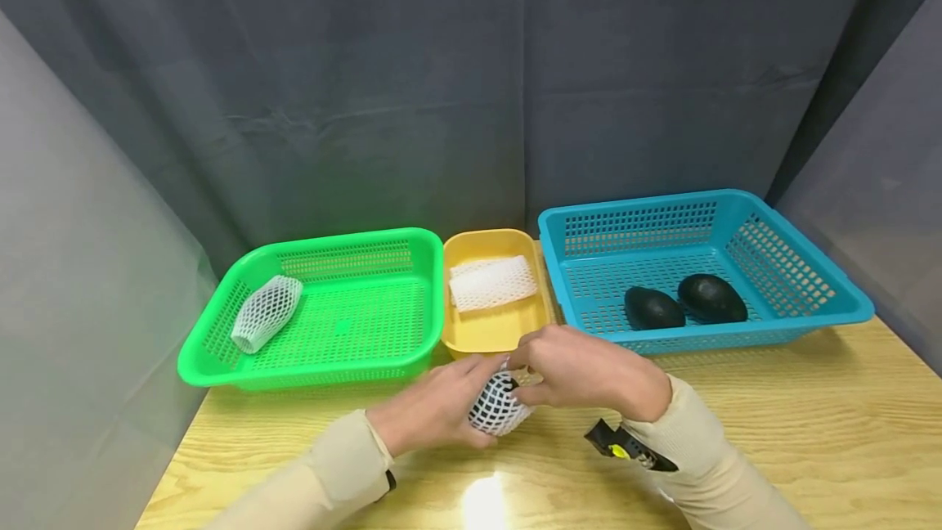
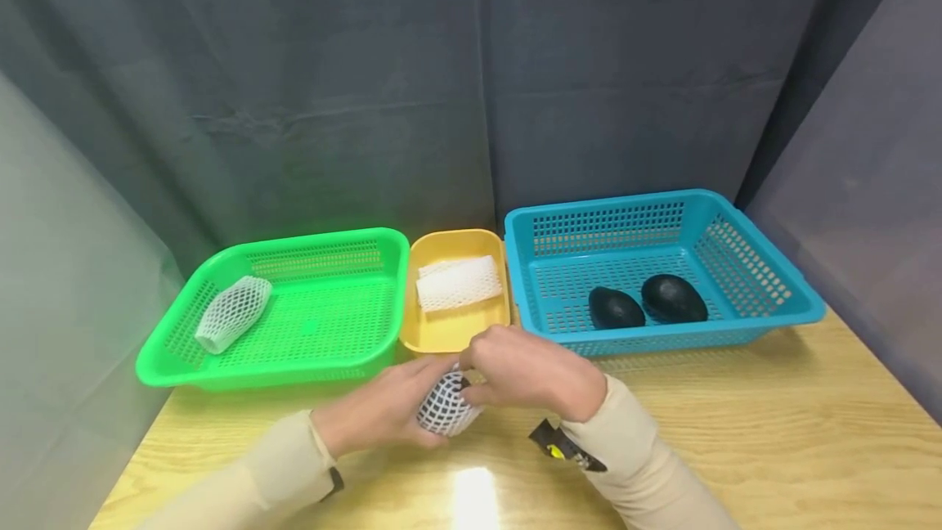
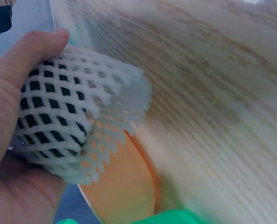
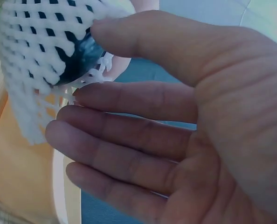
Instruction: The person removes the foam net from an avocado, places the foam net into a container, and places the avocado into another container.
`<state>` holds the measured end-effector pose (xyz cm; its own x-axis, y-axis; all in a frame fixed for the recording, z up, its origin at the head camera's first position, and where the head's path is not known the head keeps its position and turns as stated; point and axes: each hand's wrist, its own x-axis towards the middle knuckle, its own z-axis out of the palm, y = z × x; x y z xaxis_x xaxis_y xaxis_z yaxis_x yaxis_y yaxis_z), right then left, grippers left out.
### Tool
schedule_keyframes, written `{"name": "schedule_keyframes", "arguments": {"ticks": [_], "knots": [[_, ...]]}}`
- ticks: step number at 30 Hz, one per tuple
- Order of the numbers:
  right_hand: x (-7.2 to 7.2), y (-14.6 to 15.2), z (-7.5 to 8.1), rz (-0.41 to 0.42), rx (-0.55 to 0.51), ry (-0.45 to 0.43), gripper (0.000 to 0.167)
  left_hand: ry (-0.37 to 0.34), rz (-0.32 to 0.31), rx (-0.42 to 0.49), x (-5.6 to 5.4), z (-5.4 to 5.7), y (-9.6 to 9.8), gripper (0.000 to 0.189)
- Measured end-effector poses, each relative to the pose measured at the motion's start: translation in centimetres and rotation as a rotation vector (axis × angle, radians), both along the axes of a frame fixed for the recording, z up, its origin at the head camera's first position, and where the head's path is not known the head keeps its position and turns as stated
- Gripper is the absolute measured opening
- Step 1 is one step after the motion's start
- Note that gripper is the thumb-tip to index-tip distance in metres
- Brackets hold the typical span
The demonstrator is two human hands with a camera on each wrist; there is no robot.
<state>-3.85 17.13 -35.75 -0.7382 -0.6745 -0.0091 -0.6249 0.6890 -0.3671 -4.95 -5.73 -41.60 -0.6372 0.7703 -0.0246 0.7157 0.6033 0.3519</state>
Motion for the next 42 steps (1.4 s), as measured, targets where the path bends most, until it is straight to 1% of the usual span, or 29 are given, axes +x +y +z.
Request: {"name": "schedule_keyframes", "arguments": {"ticks": [5,10,14,17,20,27,29,36,42], "knots": [[-0.3,-0.2,-0.2,-0.002,0.008,-0.034,0.028,-0.047,0.012,0.019,-0.2,-0.7,0.1,0.102],[-0.5,-0.5,-0.7,-0.01,0.018,-0.074,0.023,-0.092,-0.009,0.062,-0.4,-1.4,0.1,0.103],[-0.6,-0.7,-1.1,-0.015,0.011,-0.107,0.02,-0.107,-0.031,0.098,-0.6,-2.0,0.0,0.102],[-0.7,-0.7,-1.3,-0.017,0.005,-0.118,0.021,-0.129,-0.042,0.117,-0.7,-2.3,-0.1,0.1],[-0.8,-0.8,-1.3,-0.019,0.007,-0.122,0.02,-0.155,-0.039,0.131,-0.7,-2.3,-0.1,0.099],[-0.8,-0.7,-1.4,-0.035,0.008,-0.148,0.019,-0.157,-0.033,0.129,-0.8,-2.6,0.1,0.097],[-0.9,-0.8,-1.5,-0.039,0.006,-0.16,0.02,-0.168,-0.034,0.137,-0.9,-2.7,0.1,0.097],[-1.1,-0.8,-1.8,-0.041,0.024,-0.159,0.02,-0.181,-0.063,0.151,-1.5,-3.2,0.0,0.097],[-1.0,-1.0,-1.9,-0.044,0.026,-0.155,0.018,-0.203,-0.077,0.163,-1.5,-3.5,0.0,0.095]]}}
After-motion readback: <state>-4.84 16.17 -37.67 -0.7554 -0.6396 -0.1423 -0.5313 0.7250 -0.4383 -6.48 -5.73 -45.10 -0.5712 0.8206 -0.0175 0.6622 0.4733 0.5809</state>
